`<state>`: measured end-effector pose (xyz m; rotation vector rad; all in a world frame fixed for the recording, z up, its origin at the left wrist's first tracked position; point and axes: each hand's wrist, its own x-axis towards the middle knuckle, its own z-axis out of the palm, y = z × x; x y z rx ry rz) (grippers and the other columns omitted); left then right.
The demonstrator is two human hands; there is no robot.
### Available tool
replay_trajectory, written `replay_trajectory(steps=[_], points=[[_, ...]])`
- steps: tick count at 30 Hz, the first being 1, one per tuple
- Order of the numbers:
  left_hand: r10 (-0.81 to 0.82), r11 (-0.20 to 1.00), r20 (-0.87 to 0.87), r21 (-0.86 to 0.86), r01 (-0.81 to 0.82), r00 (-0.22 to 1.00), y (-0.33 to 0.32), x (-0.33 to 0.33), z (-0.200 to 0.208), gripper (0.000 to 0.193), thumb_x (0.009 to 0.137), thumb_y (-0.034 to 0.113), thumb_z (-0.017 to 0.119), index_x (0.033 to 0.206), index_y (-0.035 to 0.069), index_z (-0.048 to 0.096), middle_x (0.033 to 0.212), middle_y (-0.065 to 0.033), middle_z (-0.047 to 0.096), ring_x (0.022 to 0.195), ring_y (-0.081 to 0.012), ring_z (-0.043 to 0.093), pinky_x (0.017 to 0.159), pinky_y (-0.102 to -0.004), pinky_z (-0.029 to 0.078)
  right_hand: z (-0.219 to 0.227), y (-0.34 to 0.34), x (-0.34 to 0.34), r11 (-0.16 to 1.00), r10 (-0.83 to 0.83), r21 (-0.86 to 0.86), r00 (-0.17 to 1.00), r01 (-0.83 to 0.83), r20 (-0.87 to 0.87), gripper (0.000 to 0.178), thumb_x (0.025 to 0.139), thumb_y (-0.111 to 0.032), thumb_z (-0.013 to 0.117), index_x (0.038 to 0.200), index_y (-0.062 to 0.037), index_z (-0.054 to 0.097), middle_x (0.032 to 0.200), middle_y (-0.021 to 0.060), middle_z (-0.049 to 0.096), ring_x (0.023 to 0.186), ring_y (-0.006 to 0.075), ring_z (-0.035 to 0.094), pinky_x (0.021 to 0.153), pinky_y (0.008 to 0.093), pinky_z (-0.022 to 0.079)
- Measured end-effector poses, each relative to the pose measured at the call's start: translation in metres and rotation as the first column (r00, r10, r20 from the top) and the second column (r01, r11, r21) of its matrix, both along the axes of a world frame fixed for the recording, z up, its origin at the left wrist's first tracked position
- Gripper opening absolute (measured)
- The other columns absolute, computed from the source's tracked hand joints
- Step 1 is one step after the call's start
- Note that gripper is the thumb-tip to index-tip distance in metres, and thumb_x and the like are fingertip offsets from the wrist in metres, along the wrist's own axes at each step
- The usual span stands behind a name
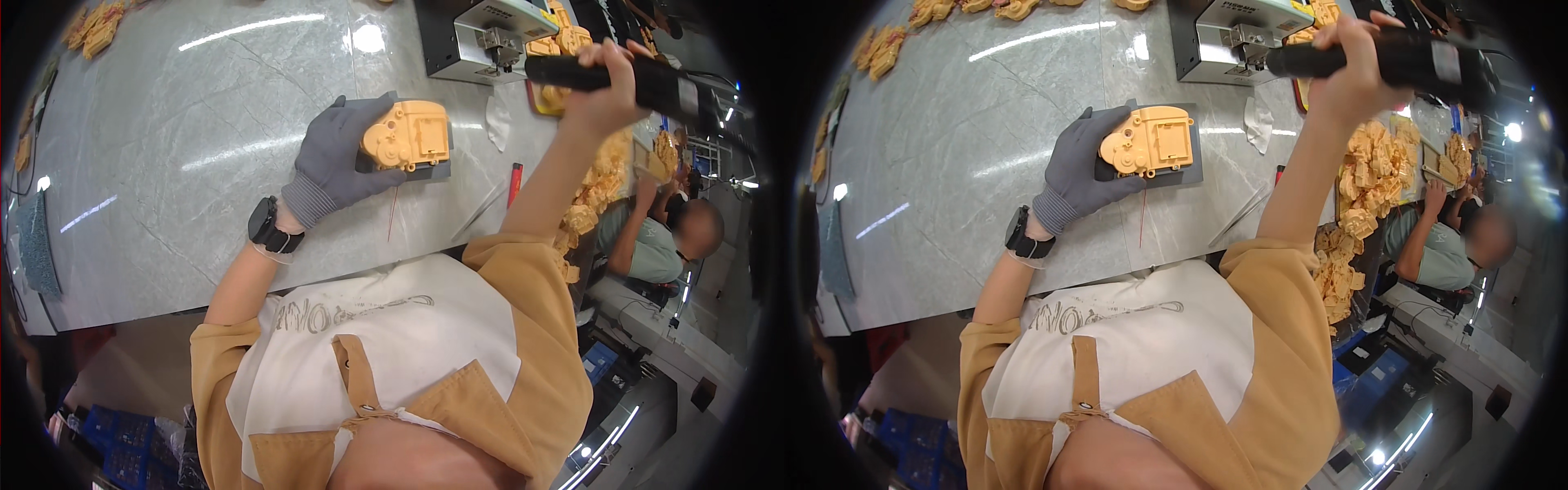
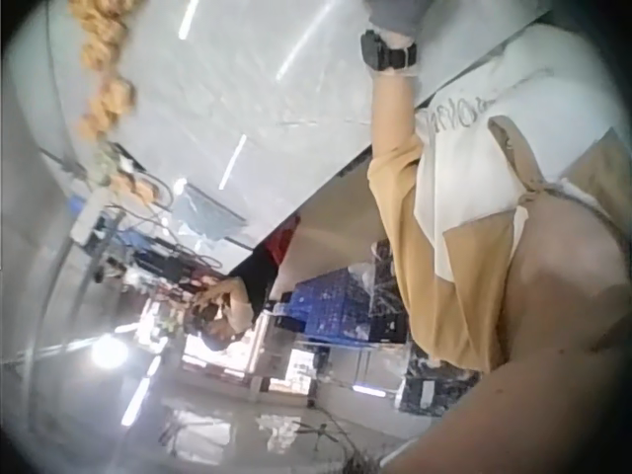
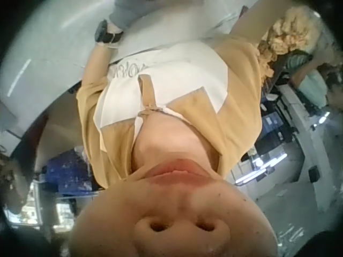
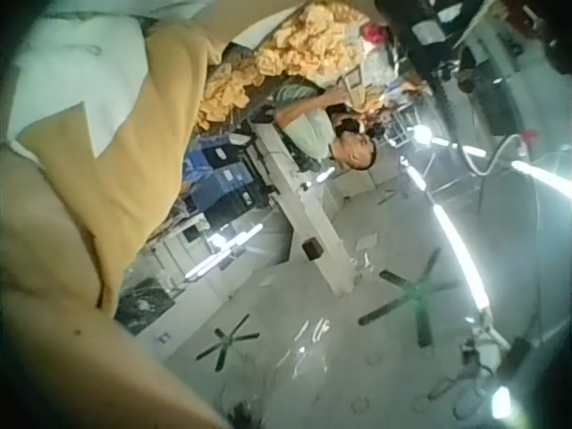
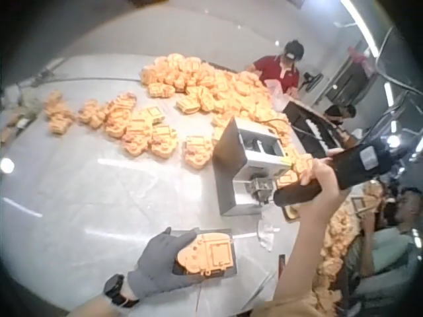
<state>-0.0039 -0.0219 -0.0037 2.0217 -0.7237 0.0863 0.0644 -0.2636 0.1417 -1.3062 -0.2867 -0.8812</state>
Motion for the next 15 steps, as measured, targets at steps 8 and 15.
replay_trajectory(steps=[8, 15], points=[[0.009, 0.998, 0.062, -0.060, -0.005, 0.998, 0.000, 0.001, -0.001, 0.079, 0.060, 0.034, 0.077, 0.126, 0.008, 0.043, 0.109, -0.0136, 0.057, 0.100, -0.0295, 0.056, 0.097, -0.0467, 0.037, -0.014, 0.005, 0.007, 0.994, -0.021, -0.105, 0.982, 0.001, -0.188, 0.032, 0.062, 0.012, 0.055, 0.092, 0.0033, 0.048, 0.059, 0.0098, 0.051, 0.043, 0.0194, 0.051, 0.045, 0.0303, 0.045], [-0.020, 0.997, -0.008, -0.077, 0.020, 1.000, 0.001, 0.000, -0.003, 0.078, 0.062, 0.033, 0.077, 0.127, 0.009, 0.041, 0.118, -0.0118, 0.054, 0.107, -0.0296, 0.053, 0.102, -0.0471, 0.031, -0.013, 0.062, -0.069, 0.900, 0.421, -0.061, 0.897, -0.432, -0.139, 0.033, 0.069, 0.002, 0.052, 0.101, 0.0029, 0.044, 0.058, 0.0094, 0.049, 0.046, 0.0181, 0.049, 0.053, 0.0343, 0.044]])
